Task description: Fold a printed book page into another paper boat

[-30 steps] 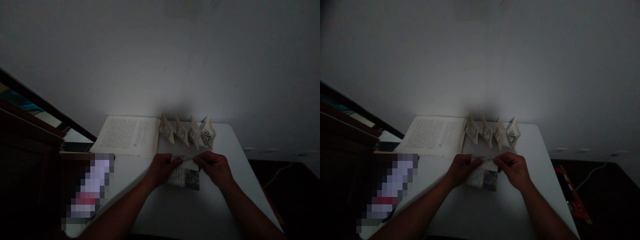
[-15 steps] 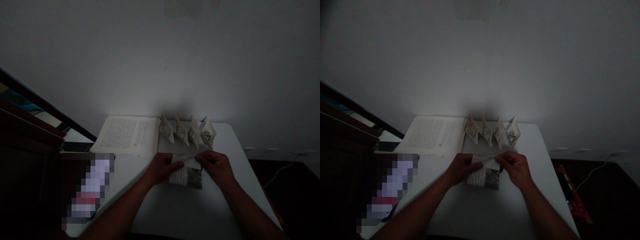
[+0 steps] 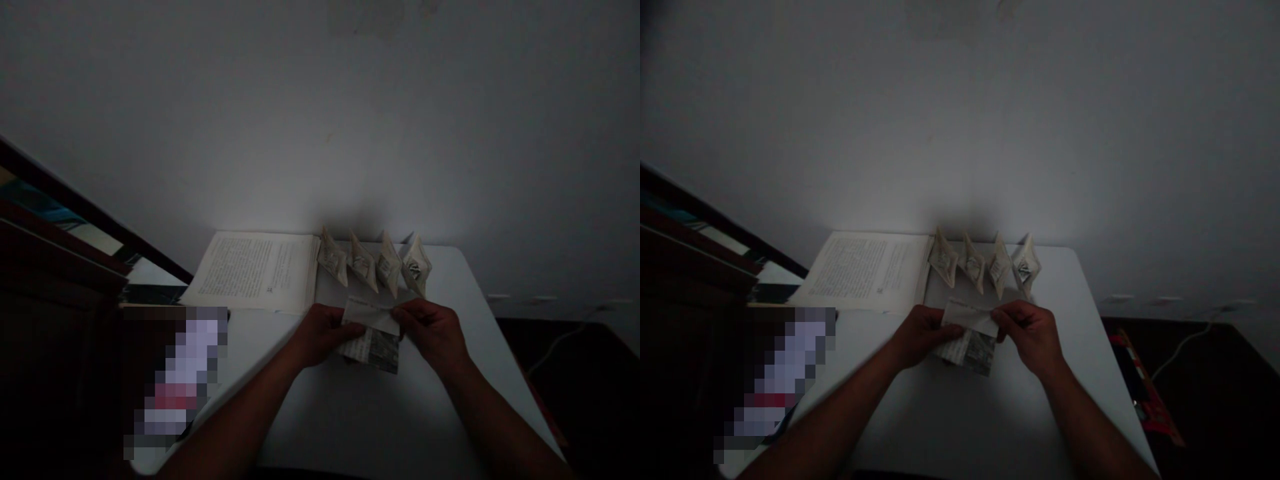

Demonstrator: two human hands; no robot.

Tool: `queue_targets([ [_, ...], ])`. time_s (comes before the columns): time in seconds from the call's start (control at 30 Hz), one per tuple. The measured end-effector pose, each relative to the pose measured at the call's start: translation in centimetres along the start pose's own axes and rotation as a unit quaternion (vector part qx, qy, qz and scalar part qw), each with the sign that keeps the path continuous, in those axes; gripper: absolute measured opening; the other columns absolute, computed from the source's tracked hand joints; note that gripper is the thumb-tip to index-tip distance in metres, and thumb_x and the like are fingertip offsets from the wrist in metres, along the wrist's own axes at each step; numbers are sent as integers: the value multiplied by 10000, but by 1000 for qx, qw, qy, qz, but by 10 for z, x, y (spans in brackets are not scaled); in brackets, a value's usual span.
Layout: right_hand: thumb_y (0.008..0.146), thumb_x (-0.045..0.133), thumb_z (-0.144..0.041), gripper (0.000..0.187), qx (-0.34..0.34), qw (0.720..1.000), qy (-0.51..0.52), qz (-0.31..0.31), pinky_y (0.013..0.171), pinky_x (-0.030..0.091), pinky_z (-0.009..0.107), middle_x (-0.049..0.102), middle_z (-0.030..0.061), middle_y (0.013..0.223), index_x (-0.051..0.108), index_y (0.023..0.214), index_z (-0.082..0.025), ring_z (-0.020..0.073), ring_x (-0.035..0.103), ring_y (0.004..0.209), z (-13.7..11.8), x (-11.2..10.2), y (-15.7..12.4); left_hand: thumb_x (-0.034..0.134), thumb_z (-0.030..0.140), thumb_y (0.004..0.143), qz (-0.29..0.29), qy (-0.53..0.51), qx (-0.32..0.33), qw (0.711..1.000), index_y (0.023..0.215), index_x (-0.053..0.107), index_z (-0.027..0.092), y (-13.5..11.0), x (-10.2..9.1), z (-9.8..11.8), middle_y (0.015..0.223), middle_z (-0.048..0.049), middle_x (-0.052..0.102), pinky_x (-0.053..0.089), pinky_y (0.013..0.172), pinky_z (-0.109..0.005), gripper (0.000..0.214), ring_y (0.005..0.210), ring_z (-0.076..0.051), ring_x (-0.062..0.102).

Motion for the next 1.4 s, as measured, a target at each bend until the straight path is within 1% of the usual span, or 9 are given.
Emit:
queue_targets([
  [0.13, 726, 702, -297, 136, 4, 999, 50, 2, 444, 421, 220, 624, -10, 510, 661, 682, -175, 109, 545, 443, 7, -3, 2, 655, 369, 727, 51, 58, 56, 995, 907, 646, 98, -3, -6, 8, 692, -50, 646, 481, 558, -260, 326, 591, -142, 598],
  [0.23, 711, 713, -277, 121, 16, 994, 109, 11, 443, 411, 230, 610, -17, 513, 657, 677, -176, 111, 532, 449, 9, -4, 3, 577, 288, 771, 86, 145, 201, 965, 1155, 532, 152, -12, -12, 25, 957, -91, 649, 494, 740, -339, 410, 840, -196, 615],
  [0.43, 628, 765, -266, 150, 109, 972, 208, 19, 392, 358, 205, 546, -44, 476, 650, 628, -168, 69, 432, 393, 5, 1, 2, 566, 152, 707, 85, 428, 421, 795, 1218, 508, 204, -28, -12, 46, 1363, -119, 373, 321, 1004, -481, 517, 1251, -293, 342],
  [0.63, 615, 774, -260, 168, 175, 949, 256, -50, 435, 359, 201, 539, -39, 508, 644, 612, -153, 66, 445, 447, 0, 17, -4, 658, 210, 735, 94, 497, 506, 699, 1083, 600, 228, -20, -1, 46, 1231, -94, 539, 393, 939, -434, 353, 1162, -261, 444],
  [0.8, 589, 787, -251, 185, 218, 933, 268, -101, 433, 350, 201, 533, -42, 489, 635, 588, -145, 64, 446, 437, -3, 31, -12, 593, 216, 811, 31, 490, 565, 663, 938, 627, 186, -20, 10, 45, 977, -45, 689, 453, 810, -377, 135, 936, -206, 581],
  [1.0, 545, 801, -216, 196, 270, 912, 289, -110, 430, 360, 183, 556, -38, 480, 626, 573, -132, 60, 475, 434, -7, 36, -16, 587, 185, 811, -14, 462, 574, 676, 961, 619, 146, -23, 14, 34, 932, -57, 706, 489, 767, -336, 158, 888, -187, 620],
  [1.17, 562, 788, -212, 208, 300, 890, 310, -148, 415, 394, 182, 561, -25, 491, 600, 563, -122, 74, 510, 431, -11, 38, -19, 522, 252, 856, -3, 376, 558, 740, 887, 647, 143, -20, 17, 35, 834, -81, 715, 520, 747, -308, 170, 799, -163, 649],
  [1.3, 697, 702, -334, 214, 287, 880, 329, -186, 404, 449, 228, 589, -6, 528, 638, 718, -131, 103, 530, 415, -8, 39, -19, 633, 371, 756, 111, 321, 369, 865, 726, 671, 193, -15, 10, 33, 717, -18, 709, 536, 672, -269, 185, 691, -150, 659],
  [1.4, 741, 651, -412, 296, 206, 924, 284, -153, 510, 511, 309, 665, 50, 654, 656, 859, -141, 162, 612, 531, -6, 35, -16, 692, 347, 702, 228, 283, 272, 891, 743, 676, 186, -15, 3, 28, 687, -6, 702, 529, 542, -250, 166, 608, -162, 650],
])
Point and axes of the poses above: each hand's wrist, its own y-axis towards the middle knuckle, its own x-axis out of the palm, z = x × y, the point moved 3 cm from there along y, towards the middle knuckle
